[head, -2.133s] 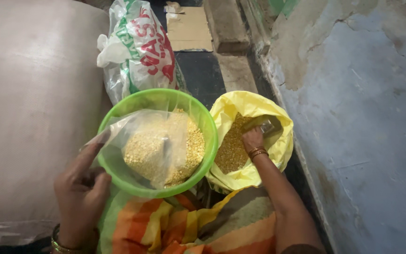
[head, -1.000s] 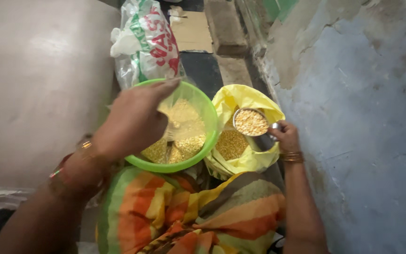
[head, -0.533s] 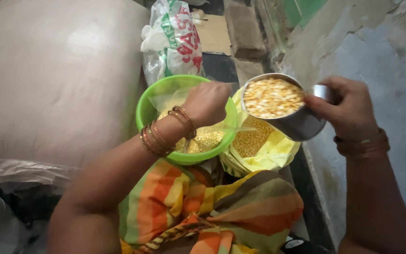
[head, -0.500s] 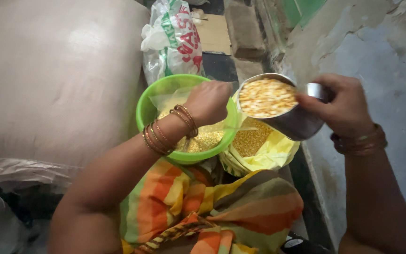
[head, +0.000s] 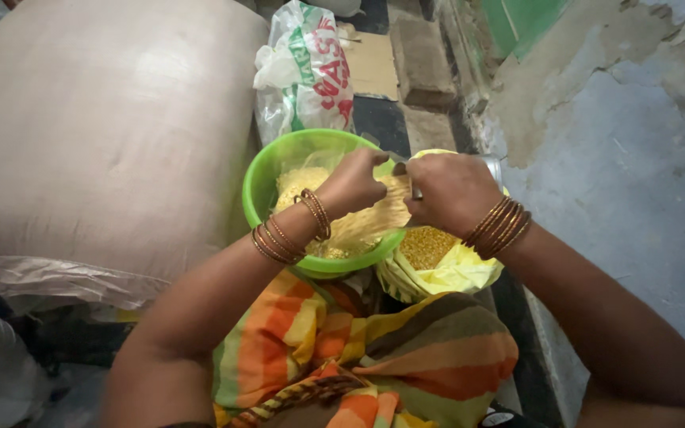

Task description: The person scoops yellow grains from a yellow sack into small plastic bags using a metal scoop. The filled bags are placed into a green basin. The person repeats this process multiple times.

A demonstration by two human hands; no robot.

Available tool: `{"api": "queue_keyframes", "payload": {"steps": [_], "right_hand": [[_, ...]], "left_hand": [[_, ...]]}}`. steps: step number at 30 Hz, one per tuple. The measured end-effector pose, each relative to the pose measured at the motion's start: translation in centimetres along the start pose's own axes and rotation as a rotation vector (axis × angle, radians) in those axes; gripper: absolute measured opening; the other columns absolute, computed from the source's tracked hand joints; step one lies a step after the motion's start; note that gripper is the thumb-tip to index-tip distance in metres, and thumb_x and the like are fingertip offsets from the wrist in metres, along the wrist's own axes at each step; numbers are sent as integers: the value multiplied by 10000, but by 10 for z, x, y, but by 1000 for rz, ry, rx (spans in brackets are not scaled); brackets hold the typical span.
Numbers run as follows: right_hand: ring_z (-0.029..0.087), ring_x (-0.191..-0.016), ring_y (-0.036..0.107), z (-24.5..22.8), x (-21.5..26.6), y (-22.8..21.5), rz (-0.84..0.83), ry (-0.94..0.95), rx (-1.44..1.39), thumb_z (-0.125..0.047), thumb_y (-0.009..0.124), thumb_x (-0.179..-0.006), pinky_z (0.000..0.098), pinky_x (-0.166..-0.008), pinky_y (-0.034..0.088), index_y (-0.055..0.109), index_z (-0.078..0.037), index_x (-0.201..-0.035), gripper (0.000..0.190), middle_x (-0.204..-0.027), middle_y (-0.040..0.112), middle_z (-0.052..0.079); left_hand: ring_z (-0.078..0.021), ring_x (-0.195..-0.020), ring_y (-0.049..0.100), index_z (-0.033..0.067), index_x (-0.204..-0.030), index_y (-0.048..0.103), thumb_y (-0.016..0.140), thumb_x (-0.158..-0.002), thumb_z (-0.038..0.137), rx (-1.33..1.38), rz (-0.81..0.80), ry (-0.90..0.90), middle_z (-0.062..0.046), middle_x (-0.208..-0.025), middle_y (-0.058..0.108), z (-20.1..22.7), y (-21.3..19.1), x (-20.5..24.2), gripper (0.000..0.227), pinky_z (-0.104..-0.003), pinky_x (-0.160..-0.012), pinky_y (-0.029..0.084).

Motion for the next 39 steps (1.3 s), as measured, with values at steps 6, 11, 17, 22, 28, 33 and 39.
{"api": "queue_keyframes", "payload": {"steps": [6, 11, 17, 22, 28, 33, 39], "right_hand": [[284, -731, 707, 15, 3, 4, 45, 4, -143, -245, 794, -772, 440, -656, 559, 758, -199, -1087, 321, -823, 724, 89], [225, -640, 671, 89, 14, 28, -39, 230, -138, -376, 847, -804, 393, -624, 545, 732, -86, -896, 325, -732, 692, 71], [211, -620, 659, 196, 60, 74, 97, 385, -462, -375, 831, -814, 374, -618, 527, 745, -21, -914, 378, -714, 693, 123], [272, -714, 706, 228, 65, 217, -244, 399, -404, -384, 866, -711, 415, -655, 558, 779, -82, -1001, 428, -819, 753, 134], [276, -919, 719, 195, 57, 399, -270, 268, 11, -223, 753, -787, 444, -735, 573, 780, -189, -884, 106, -934, 748, 75], [238, -899, 685, 201, 49, 481, -66, 187, 253, -150, 638, -849, 426, -682, 567, 753, -128, -847, 117, -884, 750, 64], [262, -846, 687, 203, 61, 518, -90, 139, 50, -117, 624, -850, 395, -714, 557, 754, -116, -771, 152, -849, 740, 97]], "left_hand": [[-182, -613, 700, -20, -1423, 536, 617, -751, -13, 153, -63, -222, -208, -1177, 742, -30, 0, 6, 677, -315, -524, 551], [-148, -579, 676, -14, -1413, 538, 612, -754, -21, 189, -82, -243, -159, -1289, 683, -45, -9, 8, 663, -298, -498, 552], [-140, -589, 666, 2, -1341, 632, 627, -755, -32, 108, -57, -279, -120, -1316, 666, -60, -27, 21, 587, -278, -528, 576], [-126, -566, 634, 20, -1320, 646, 620, -750, -32, 141, -56, -322, -98, -1232, 731, -56, -31, 32, 573, -282, -538, 558], [-115, -530, 576, 23, -1373, 613, 549, -740, -50, 172, -89, -329, -126, -1146, 770, -47, -24, 41, 640, -295, -512, 524], [-104, -518, 604, 17, -1366, 618, 553, -734, -48, 113, -96, -333, -108, -1122, 772, -44, -21, 41, 638, -292, -512, 538], [-96, -545, 618, 16, -1360, 627, 563, -746, -42, 116, -89, -320, -109, -1164, 753, -44, -17, 37, 620, -292, -533, 547]]}}
Point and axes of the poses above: each hand's wrist, its own x-axis away from the middle knuckle, its own y-axis out of the palm, z = x × y, the point moved 9 cm from there along -x, towards the middle knuckle
